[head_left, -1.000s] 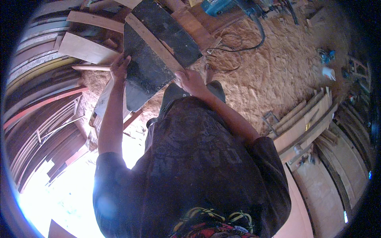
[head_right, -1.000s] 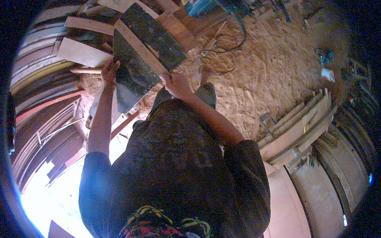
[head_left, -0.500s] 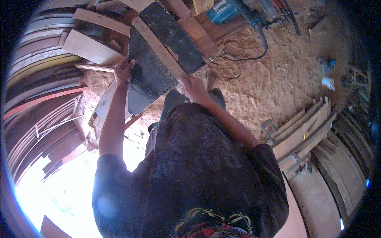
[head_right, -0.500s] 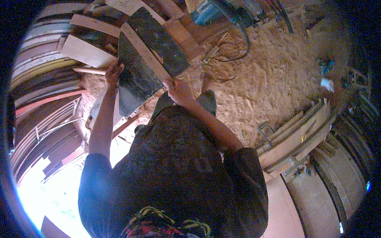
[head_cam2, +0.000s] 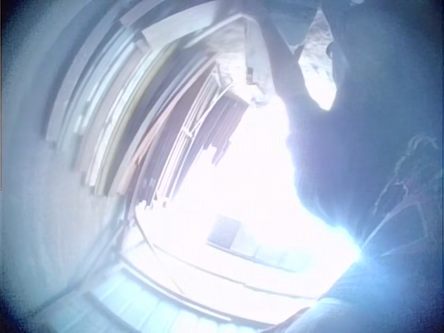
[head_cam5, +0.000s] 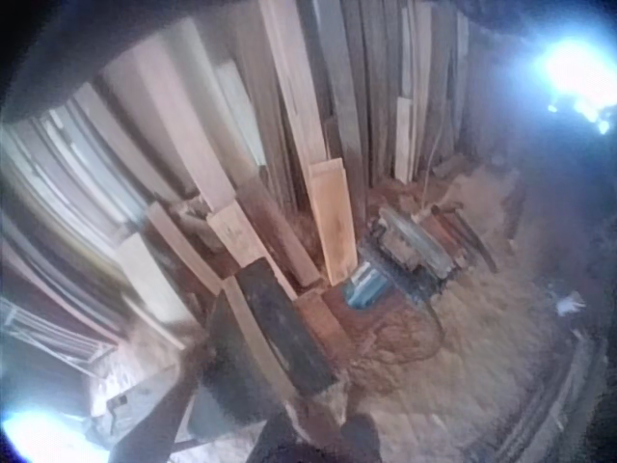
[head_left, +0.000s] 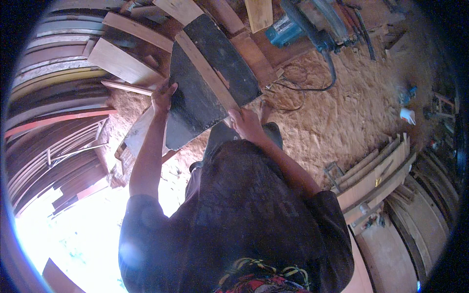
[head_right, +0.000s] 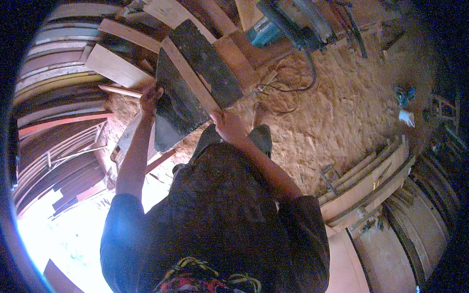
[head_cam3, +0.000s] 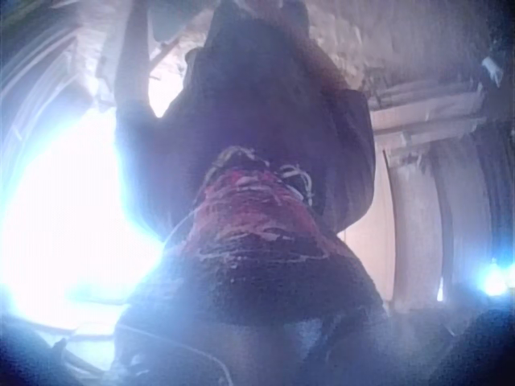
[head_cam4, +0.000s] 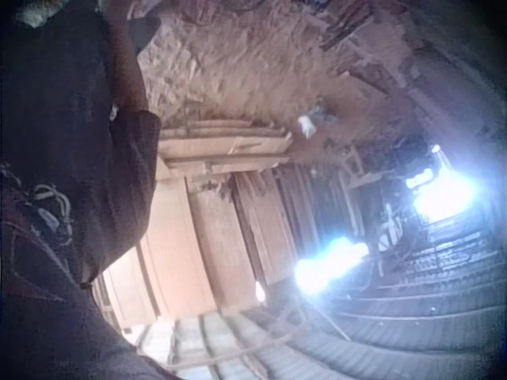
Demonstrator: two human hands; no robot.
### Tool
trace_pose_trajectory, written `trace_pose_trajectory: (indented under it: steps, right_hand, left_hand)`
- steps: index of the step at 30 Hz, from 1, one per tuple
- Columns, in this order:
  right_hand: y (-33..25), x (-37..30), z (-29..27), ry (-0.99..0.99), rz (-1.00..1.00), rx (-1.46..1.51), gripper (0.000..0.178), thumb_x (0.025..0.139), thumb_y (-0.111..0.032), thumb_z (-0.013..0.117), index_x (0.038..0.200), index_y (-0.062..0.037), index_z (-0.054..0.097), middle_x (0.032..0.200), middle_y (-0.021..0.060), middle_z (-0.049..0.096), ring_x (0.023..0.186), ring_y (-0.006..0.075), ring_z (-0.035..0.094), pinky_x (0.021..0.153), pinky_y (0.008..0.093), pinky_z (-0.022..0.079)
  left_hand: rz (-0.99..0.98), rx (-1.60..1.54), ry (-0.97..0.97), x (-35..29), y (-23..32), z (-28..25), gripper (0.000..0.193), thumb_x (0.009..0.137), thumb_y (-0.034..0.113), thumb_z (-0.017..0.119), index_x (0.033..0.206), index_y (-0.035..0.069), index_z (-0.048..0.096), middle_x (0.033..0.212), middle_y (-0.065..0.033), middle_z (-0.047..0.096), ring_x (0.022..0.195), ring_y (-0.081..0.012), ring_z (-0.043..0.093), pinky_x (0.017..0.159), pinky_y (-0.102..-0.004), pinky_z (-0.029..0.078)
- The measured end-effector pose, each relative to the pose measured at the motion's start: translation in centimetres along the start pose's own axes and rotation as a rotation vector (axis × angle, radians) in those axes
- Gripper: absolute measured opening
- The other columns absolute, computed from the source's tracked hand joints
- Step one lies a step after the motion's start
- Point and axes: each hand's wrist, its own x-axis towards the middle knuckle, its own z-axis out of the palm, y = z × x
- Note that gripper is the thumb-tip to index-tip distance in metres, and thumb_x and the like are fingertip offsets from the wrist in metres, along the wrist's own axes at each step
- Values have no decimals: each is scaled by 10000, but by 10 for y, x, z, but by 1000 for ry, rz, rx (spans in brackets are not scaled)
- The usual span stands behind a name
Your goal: The person positions a plank on a workbench, then uses a handheld circular saw to cut it into smaller pieces. The person repeatedly picks up planks, aligns them, cuts them, and sets the cut pieces aside.
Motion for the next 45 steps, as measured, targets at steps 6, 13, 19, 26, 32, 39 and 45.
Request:
trace_pose_trajectory:
  steps: [6, 13, 19, 26, 32, 39, 45]
  right_hand:
    - [0, 1, 4, 41, 138, 95, 510, 1004, -490, 549, 846, -37, 722, 710, 196, 695, 685, 405, 697, 676, 506, 547]
    - [1, 1, 5, 109, -27, 27, 527, 1002, -510, 551, 825, -43, 719, 628, 126, 678, 657, 339, 708, 671, 493, 553]
    - [-9, -1, -4, 19, 151, 153, 517, 1000, -507, 552, 864, -41, 731, 638, 156, 674, 650, 356, 703, 681, 501, 551]
    - [4, 2, 9, 62, 114, 77, 476, 1005, -473, 559, 883, -52, 745, 689, 195, 690, 656, 402, 693, 652, 529, 542]
    - [-18, -8, -4, 120, -105, 128, 374, 1009, -379, 564, 955, -49, 733, 748, 208, 692, 696, 415, 685, 652, 541, 530]
    - [-20, -1, -2, 193, -57, 141, 517, 1029, -409, 549, 669, -41, 600, 530, 64, 574, 522, 209, 629, 566, 389, 498]
    - [1, 7, 3, 26, -57, 1, 205, 960, -287, 588, 990, -103, 673, 732, 158, 663, 653, 344, 673, 614, 479, 535]
  left_hand:
    - [-26, 74, 16, 0, -5, -2, 468, 877, 179, 832, 1275, -17, 684, 1191, -79, 724, 1075, -174, 657, 974, -307, 500]
    - [-7, -21, -3, -5, 3, 2, 445, 885, 180, 823, 1267, -5, 692, 1179, -86, 722, 1056, -175, 656, 966, -303, 494]
    - [-103, -37, -42, -3, 3, -1, 463, 886, 170, 820, 1290, -6, 677, 1206, -75, 711, 1084, -167, 650, 988, -303, 483]
    - [-25, 25, 11, 8, -15, -9, 453, 863, 147, 845, 1255, -23, 696, 1145, -46, 717, 1031, -141, 640, 931, -295, 505]
    - [-46, -57, -20, 2, -7, -5, 440, 888, 134, 813, 1288, 3, 686, 1207, -58, 716, 1068, -159, 646, 974, -300, 494]
    - [-78, -14, -48, 2, 10, -2, 451, 897, 169, 810, 1296, 2, 681, 1163, -53, 718, 1026, -146, 637, 951, -280, 487]
    - [0, -20, 9, 4, -5, -5, 434, 878, 119, 819, 1273, -7, 690, 1161, -56, 722, 1032, -149, 649, 956, -293, 496]
